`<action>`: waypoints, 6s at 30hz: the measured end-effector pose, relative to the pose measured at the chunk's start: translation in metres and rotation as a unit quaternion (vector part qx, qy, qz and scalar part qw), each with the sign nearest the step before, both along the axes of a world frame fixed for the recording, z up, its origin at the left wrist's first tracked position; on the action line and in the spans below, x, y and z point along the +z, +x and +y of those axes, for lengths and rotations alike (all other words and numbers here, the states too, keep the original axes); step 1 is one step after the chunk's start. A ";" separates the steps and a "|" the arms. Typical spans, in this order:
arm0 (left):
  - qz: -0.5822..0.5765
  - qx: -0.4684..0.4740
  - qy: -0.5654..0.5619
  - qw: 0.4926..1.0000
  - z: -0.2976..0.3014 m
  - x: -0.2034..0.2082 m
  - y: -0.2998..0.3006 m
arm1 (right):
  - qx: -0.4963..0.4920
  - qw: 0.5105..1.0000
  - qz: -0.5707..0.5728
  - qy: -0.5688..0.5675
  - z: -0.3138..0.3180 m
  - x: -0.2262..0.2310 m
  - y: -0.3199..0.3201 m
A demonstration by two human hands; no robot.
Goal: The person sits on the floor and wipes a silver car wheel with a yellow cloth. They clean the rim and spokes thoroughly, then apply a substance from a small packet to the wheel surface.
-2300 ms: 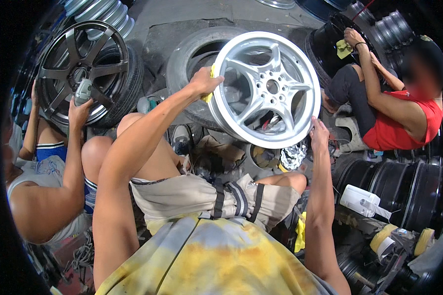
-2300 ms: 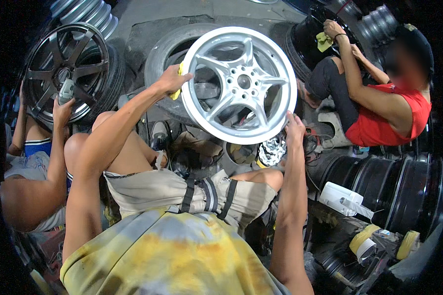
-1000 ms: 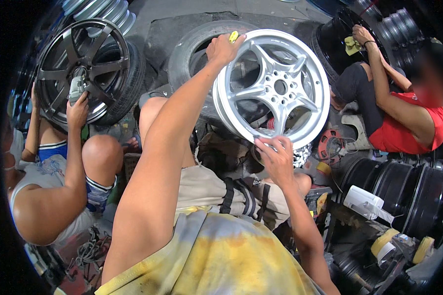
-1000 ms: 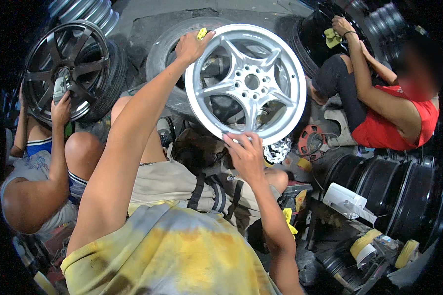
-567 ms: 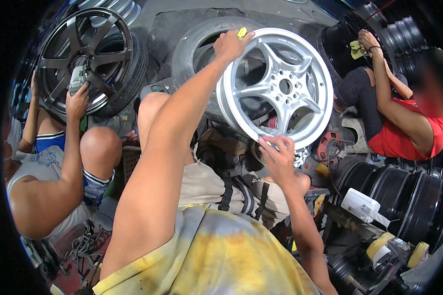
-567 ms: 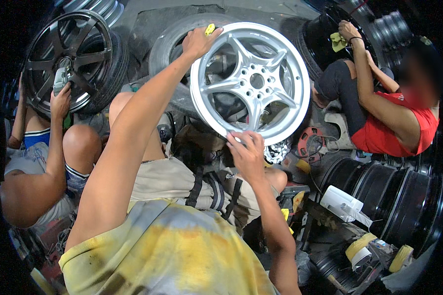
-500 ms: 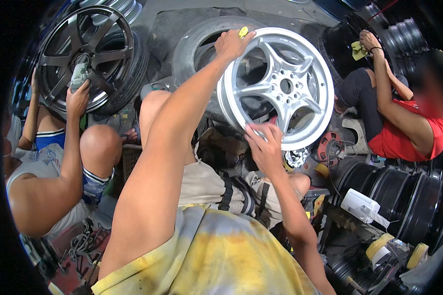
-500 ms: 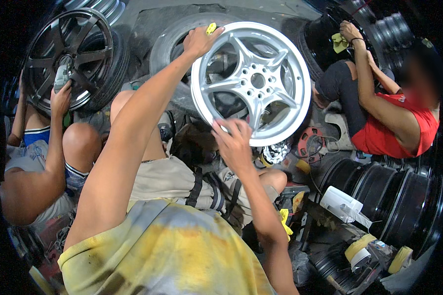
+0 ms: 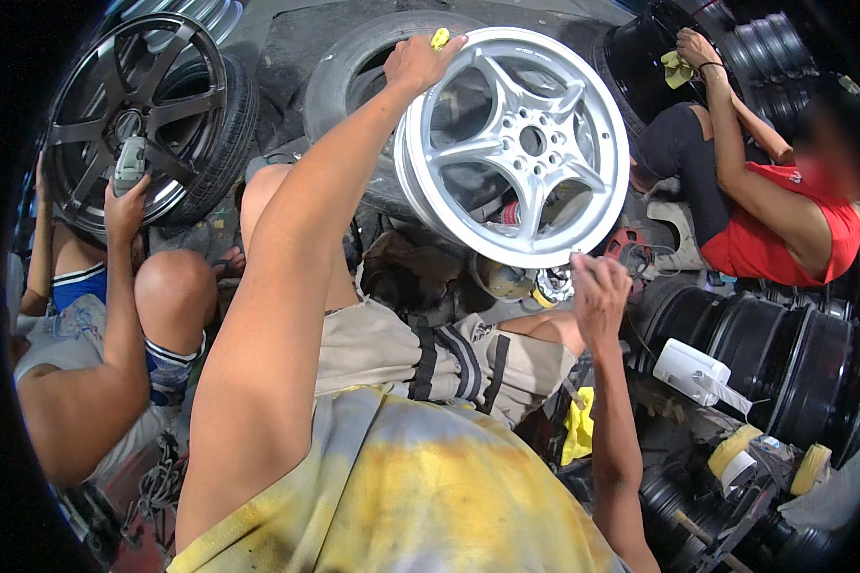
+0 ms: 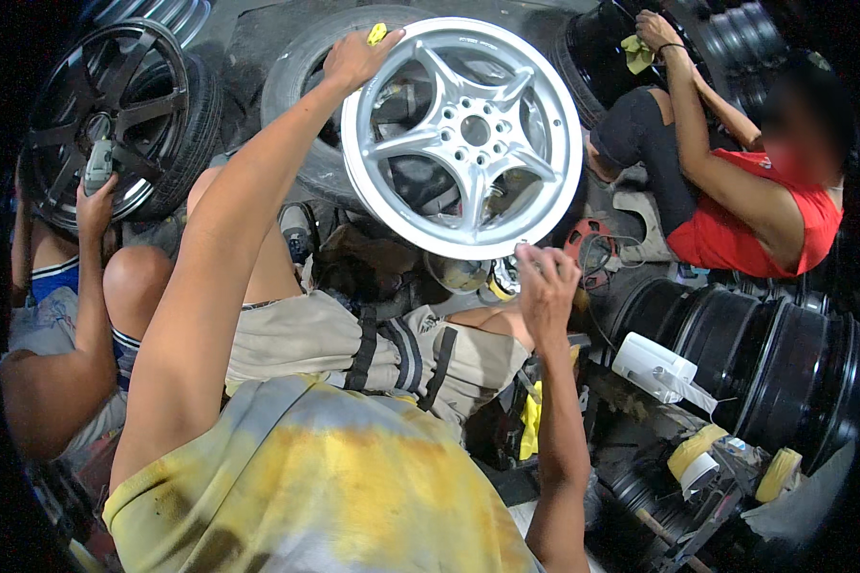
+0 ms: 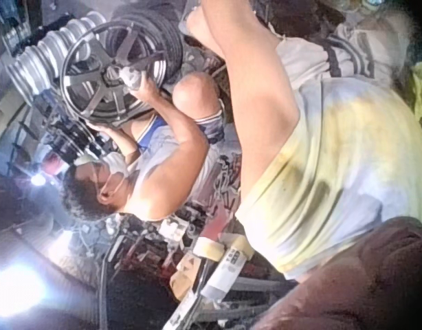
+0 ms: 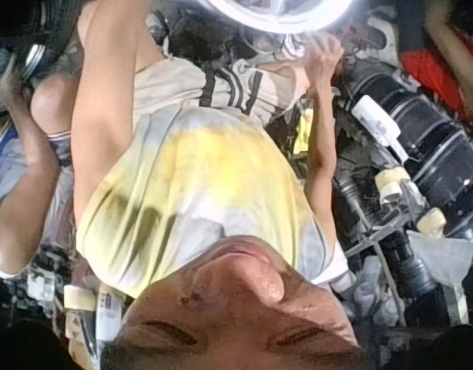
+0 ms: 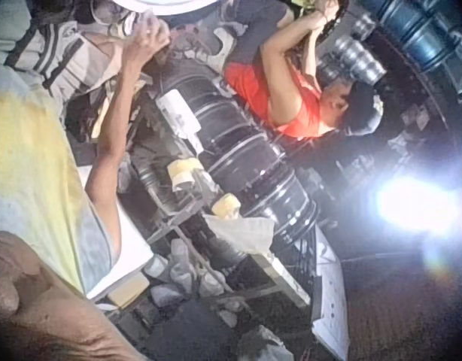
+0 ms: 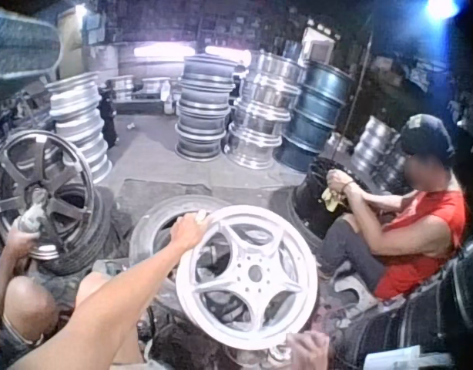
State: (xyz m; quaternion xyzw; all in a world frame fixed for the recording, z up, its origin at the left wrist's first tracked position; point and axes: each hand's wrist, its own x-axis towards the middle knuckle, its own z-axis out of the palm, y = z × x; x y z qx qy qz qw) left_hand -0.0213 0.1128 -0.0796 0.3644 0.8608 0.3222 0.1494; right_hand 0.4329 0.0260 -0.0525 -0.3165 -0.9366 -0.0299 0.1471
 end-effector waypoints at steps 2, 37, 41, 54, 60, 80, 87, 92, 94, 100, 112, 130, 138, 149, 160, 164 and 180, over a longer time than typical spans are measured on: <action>-0.005 0.005 -0.009 1.000 0.000 -0.001 -0.001 | -0.017 1.000 0.008 -0.011 0.003 0.004 -0.002; -0.007 0.010 -0.003 1.000 -0.001 0.005 0.009 | 0.029 0.985 -0.045 -0.162 0.024 0.011 -0.053; -0.001 0.008 0.003 1.000 -0.001 -0.003 0.005 | 0.029 0.975 0.020 -0.219 -0.005 0.016 -0.074; 0.168 -0.178 0.146 0.959 -0.071 0.029 0.103 | 0.012 0.996 -0.063 -0.064 0.028 0.009 -0.039; 0.141 -0.455 -0.086 0.875 -0.173 0.021 0.204 | 0.020 0.991 -0.060 -0.120 0.009 -0.001 -0.067; 0.055 -0.357 0.140 0.922 -0.059 -0.030 0.361 | -0.354 0.540 0.626 -0.437 -0.113 -0.011 0.103; 0.055 -0.541 0.084 0.835 -0.154 -0.001 0.251 | -0.249 0.588 0.579 -0.507 -0.102 -0.005 0.066; 0.190 -0.551 -0.100 0.807 -0.153 0.046 0.150 | -0.201 0.656 0.523 -0.506 -0.096 0.003 0.035; 0.246 -0.507 -0.037 0.825 -0.148 0.051 0.116 | -0.195 0.673 0.512 -0.497 -0.096 -0.001 0.032; 0.414 -0.498 -0.036 0.761 -0.109 0.028 0.104 | -0.188 0.698 0.485 -0.492 -0.112 -0.022 0.038; 0.177 -0.291 0.152 0.928 -0.043 0.093 0.087 | -0.214 0.667 0.515 -0.493 -0.121 -0.023 0.055; 0.051 -0.038 -0.060 0.996 -0.049 0.024 0.020 | -0.063 0.819 0.283 -0.495 -0.013 -0.014 -0.073; 0.067 0.006 -0.016 0.998 -0.029 0.025 0.033 | -0.153 0.855 0.253 -0.427 -0.036 -0.013 -0.082; 0.062 -0.014 -0.021 0.998 -0.019 0.012 0.022 | -0.231 0.783 0.306 -0.490 -0.020 -0.007 -0.023; 0.049 -0.035 -0.086 0.994 -0.008 0.023 0.022 | -0.302 0.851 0.073 -0.423 -0.032 -0.188 0.001; 0.075 -0.021 -0.074 0.994 -0.008 0.021 0.024 | -0.147 0.927 -0.137 -0.317 -0.026 -0.224 -0.013; 0.075 -0.020 -0.093 0.993 -0.010 0.008 0.013 | -0.188 0.900 0.059 -0.390 -0.023 -0.233 -0.020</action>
